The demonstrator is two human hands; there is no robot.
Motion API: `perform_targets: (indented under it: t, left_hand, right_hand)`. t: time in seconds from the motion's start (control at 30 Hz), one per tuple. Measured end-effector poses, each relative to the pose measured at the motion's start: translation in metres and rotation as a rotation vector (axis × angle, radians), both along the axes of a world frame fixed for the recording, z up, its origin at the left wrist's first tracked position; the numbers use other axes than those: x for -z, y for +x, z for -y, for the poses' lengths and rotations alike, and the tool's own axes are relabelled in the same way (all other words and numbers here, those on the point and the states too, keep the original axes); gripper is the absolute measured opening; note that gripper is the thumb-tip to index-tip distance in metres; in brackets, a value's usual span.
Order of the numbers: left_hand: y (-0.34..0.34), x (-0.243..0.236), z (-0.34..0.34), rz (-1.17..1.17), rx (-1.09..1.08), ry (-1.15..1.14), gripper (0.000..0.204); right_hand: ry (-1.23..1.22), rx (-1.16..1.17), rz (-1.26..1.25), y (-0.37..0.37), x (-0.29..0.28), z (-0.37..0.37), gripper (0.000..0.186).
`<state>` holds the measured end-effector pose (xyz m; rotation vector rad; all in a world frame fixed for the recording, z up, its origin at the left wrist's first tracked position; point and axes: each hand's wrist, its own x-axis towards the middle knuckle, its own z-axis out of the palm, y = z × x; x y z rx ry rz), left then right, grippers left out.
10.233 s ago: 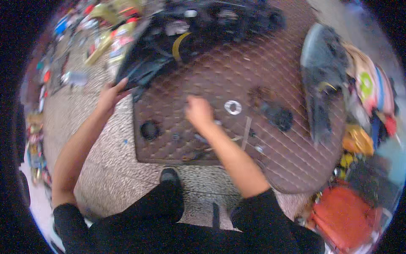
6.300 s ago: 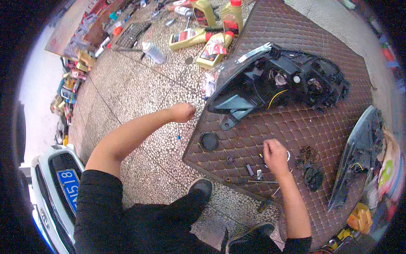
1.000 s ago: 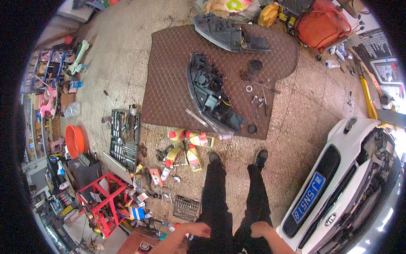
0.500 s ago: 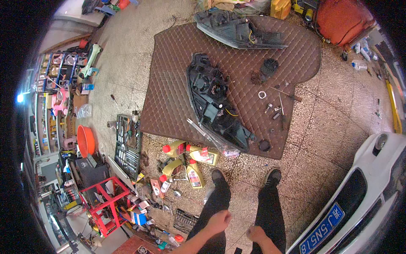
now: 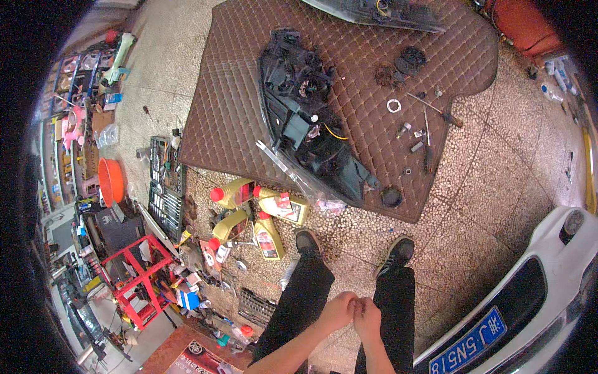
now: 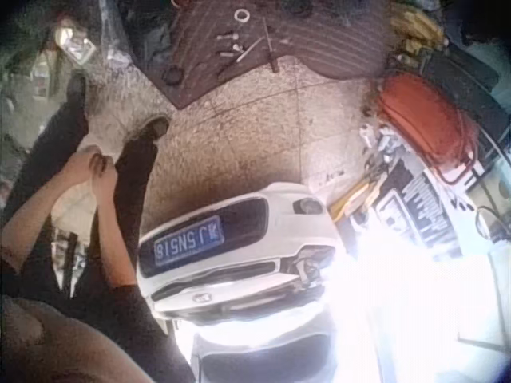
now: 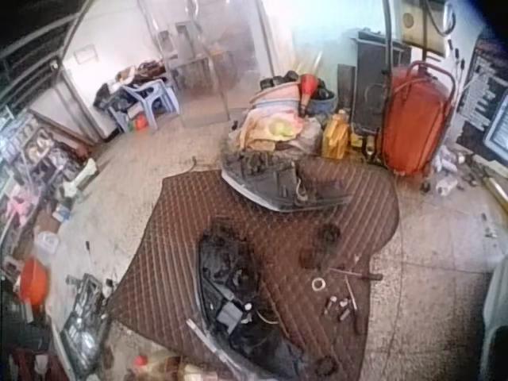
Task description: The person handles a disassembled car headlight, using a flashlight to inspect the interior and rotating the unit to view different angles. They remove and reinsert a bulb socket, then place the headlight on a mat and pick up small components and tools from the floor.
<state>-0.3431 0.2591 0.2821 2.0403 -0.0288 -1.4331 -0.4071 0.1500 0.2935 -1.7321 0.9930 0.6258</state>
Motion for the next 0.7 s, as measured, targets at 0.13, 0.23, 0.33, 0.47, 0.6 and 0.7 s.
perform_targets:
  t: [0.13, 0.23, 0.33, 0.47, 0.6, 0.7]
  left_hand:
    - [0.004, -0.005, 0.005, 0.015, -0.021, 0.017, 0.019]
    - [0.007, -0.007, 0.009, 0.021, -0.043, 0.004, 0.019]
    - [0.01, -0.008, 0.01, 0.002, -0.034, 0.026, 0.019]
    - [0.012, -0.007, 0.012, -0.018, -0.009, 0.044, 0.02]
    - [0.013, -0.006, 0.012, 0.019, -0.047, 0.022, 0.021]
    - [0.013, -0.006, 0.011, 0.019, -0.057, 0.023, 0.021]
  right_hand:
    - [-0.014, -0.02, -0.039, 0.006, -0.002, 0.001, 0.012]
    - [-0.013, -0.007, -0.031, 0.009, -0.003, 0.004, 0.012]
    - [-0.008, -0.008, -0.061, 0.01, -0.002, 0.005, 0.012]
    - [-0.021, 0.008, -0.072, 0.01, 0.0, 0.002, 0.013]
    - [-0.038, 0.012, -0.05, 0.01, 0.001, 0.002, 0.014]
    - [-0.023, 0.041, -0.088, 0.011, 0.001, 0.001, 0.014]
